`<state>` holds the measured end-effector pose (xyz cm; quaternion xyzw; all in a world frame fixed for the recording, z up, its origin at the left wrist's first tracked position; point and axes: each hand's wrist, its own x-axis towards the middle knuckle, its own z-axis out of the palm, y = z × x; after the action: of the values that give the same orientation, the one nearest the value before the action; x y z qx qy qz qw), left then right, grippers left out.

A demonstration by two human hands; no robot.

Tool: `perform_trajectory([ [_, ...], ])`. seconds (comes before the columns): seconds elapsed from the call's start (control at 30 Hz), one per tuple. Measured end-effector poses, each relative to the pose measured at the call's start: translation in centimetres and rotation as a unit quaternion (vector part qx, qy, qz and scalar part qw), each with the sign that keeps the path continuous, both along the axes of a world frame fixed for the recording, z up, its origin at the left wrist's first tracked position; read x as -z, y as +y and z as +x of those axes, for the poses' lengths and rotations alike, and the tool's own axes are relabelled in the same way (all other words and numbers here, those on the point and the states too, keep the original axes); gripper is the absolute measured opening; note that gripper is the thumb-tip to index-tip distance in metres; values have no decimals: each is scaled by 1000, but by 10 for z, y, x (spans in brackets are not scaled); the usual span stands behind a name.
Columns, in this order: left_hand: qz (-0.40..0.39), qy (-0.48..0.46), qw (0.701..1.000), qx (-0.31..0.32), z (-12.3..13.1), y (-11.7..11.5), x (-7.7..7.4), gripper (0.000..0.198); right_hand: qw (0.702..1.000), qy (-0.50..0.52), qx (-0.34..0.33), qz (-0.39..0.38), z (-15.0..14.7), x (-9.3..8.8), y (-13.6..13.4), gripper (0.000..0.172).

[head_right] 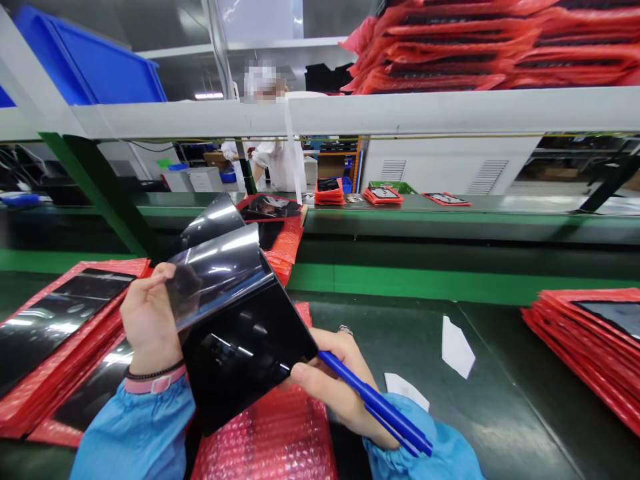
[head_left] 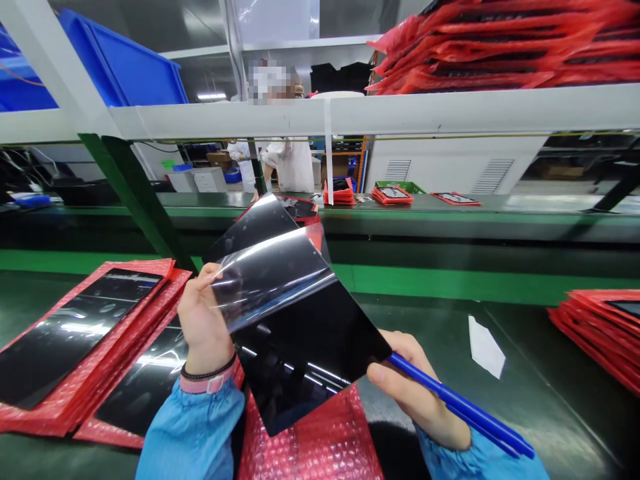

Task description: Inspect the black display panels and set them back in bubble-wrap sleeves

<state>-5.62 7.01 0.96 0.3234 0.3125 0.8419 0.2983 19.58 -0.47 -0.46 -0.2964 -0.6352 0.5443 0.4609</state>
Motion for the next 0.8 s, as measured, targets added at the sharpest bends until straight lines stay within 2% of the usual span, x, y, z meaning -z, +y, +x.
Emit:
perform_trajectory([
  [0.17, -14, 5, 1000, 11, -6, 4, 4, 15, 1000, 14, 6, -2, 1, -1, -3, 33],
  [0.23, -18, 2, 1000, 8, -7, 5, 4, 14, 999, 32, 20, -28, 1, 1, -5, 36],
  [0.33, -43, 11, 998, 38, -5, 4, 3, 12, 997, 14, 37, -63, 2, 5, -6, 42],
  [0.53, -49, 53, 994, 82, 7, -7, 0, 10, 981, -52, 159, -98, 4, 15, -7, 41],
  [0.63, -34, 100, 990, 95, 13, -15, 1, 13, 974, -45, 202, -96, 3, 12, -5, 42],
  [0.7, -29, 128, 985, 109, 16, -19, 2, 18, 985, -38, 160, -60, 1, 5, -2, 38],
  [0.8, -23, 152, 980, 128, 20, -25, 4, 22, 998, -45, 49, 16, -3, -5, 1, 28],
])
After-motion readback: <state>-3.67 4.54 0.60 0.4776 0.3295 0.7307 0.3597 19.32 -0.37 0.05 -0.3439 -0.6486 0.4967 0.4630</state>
